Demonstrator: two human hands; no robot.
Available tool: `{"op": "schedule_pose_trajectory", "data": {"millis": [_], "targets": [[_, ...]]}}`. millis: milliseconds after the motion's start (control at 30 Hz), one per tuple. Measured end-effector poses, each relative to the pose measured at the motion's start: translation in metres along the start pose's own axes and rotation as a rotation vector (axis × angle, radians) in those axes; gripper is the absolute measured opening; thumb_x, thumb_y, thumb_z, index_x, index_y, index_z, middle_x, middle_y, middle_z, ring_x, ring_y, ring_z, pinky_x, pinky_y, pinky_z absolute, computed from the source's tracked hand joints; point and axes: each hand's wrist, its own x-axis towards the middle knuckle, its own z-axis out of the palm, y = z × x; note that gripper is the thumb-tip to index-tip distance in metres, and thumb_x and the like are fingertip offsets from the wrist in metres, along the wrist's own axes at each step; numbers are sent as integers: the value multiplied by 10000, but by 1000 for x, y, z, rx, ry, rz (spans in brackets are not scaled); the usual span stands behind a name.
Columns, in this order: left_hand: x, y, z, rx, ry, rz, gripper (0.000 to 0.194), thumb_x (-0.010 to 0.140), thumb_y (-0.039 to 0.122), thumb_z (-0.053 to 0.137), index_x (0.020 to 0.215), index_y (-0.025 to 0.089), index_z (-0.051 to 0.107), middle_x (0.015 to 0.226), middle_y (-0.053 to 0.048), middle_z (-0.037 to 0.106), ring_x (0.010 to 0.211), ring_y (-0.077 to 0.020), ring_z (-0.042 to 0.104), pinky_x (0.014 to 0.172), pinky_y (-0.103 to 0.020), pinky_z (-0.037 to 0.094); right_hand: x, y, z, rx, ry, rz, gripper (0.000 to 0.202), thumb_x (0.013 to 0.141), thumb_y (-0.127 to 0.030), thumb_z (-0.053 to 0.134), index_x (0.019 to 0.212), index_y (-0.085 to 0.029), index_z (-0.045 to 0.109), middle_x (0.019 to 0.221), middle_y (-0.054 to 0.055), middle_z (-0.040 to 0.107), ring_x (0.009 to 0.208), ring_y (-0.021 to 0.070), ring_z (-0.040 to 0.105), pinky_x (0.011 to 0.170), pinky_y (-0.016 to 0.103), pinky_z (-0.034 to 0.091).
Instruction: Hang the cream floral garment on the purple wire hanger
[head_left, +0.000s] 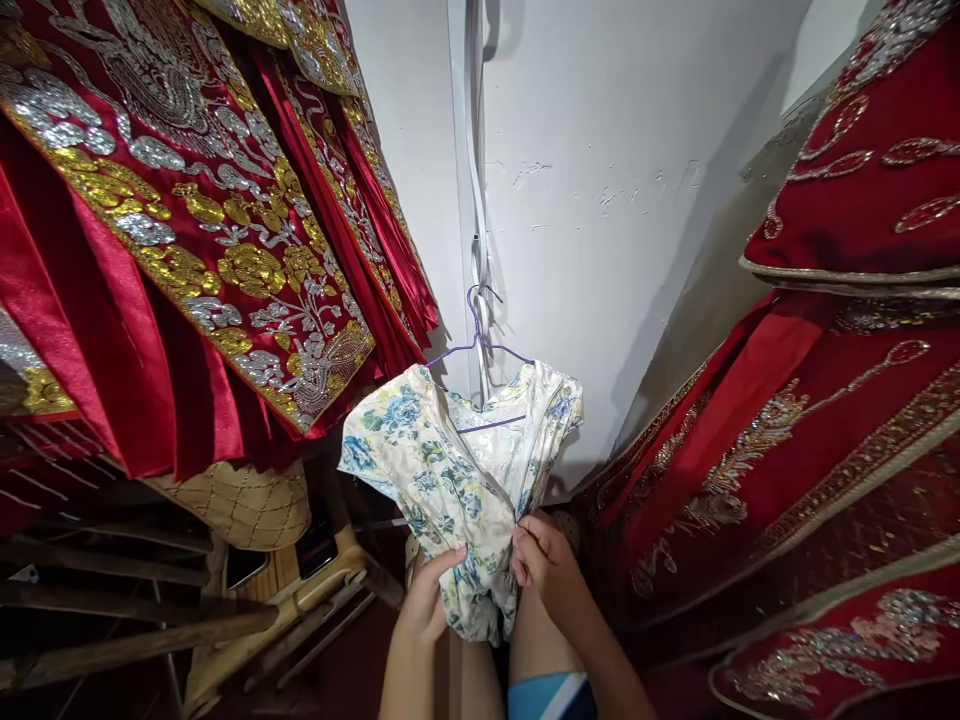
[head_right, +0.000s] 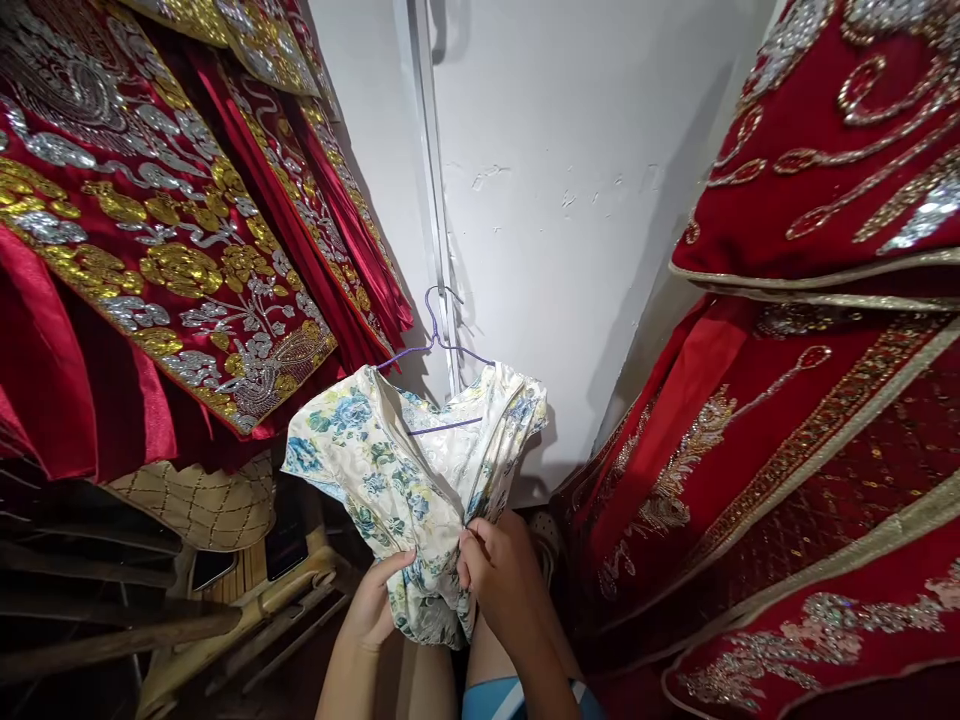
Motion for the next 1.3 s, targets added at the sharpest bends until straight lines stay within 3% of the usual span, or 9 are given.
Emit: {"op": "schedule_pose_trajectory", "data": {"millis": [100,233,333,400,500,567,900,1067,1300], "targets": [[13,-1,-7,37,166,188,453,560,248,877,972,141,725,1012,-146,766,1050,-397,721,905,-482,579,-5,-2,-6,-77,-27,-16,367,897,-377,527,570,-238,433,443,-47,447,457,127,387,525,283,285],[26,-5,-12,74,593,626,434,649,261,813,1041,188,641,1066,-100,700,1156,-312,646,1019,-441,495,-7,-1,-8,-151,43,-48,335,860,-351,559,559,-234,469,449,-27,493,484,137,440,534,275,329],[22,-14,-8,170,701,860,445,708,325,789,1099,219,604,1158,-62,638,1210,-250,575,1074,-373,426,-5,3,-6,-149,90,-57,331,859,-371,568,568,-232,494,440,-20,505,468,136,423,520,274,331],[16,-26,-1,399,547,930,389,745,376,777,1069,208,644,1112,-69,657,1102,-241,609,1011,-356,458,-3,7,-3,-144,83,-52,326,855,-387,576,576,-228,517,436,-16,515,453,133,407,501,275,315],[13,-48,14,636,163,777,395,760,400,757,1088,190,691,1065,-96,708,991,-252,662,916,-359,512,0,10,3,-81,77,-63,311,841,-395,585,587,-222,541,480,3,566,486,150,476,518,276,351],[15,-60,22,639,78,717,371,770,383,725,1079,180,700,1060,-101,726,987,-260,680,892,-355,528,1,11,8,-43,96,-71,294,827,-387,597,592,-217,552,514,6,579,527,161,520,542,275,381],[7,-50,31,822,52,885,234,957,353,576,826,182,665,785,-40,665,774,-198,622,734,-272,478,10,-8,4,0,157,-91,212,777,-330,657,604,-210,631,513,-4,611,521,160,550,568,283,450],[16,-61,19,915,80,937,287,960,367,567,739,188,601,700,-20,601,686,-178,569,653,-245,436,64,-61,1,98,140,-86,185,688,-344,689,587,-198,637,427,-27,556,375,94,328,408,251,229],[33,-67,8,870,84,797,355,926,479,584,718,196,537,625,21,466,597,-153,479,583,-230,395,118,-134,14,220,120,-193,150,630,-322,671,629,-173,660,471,-41,546,422,78,344,435,240,225]]}}
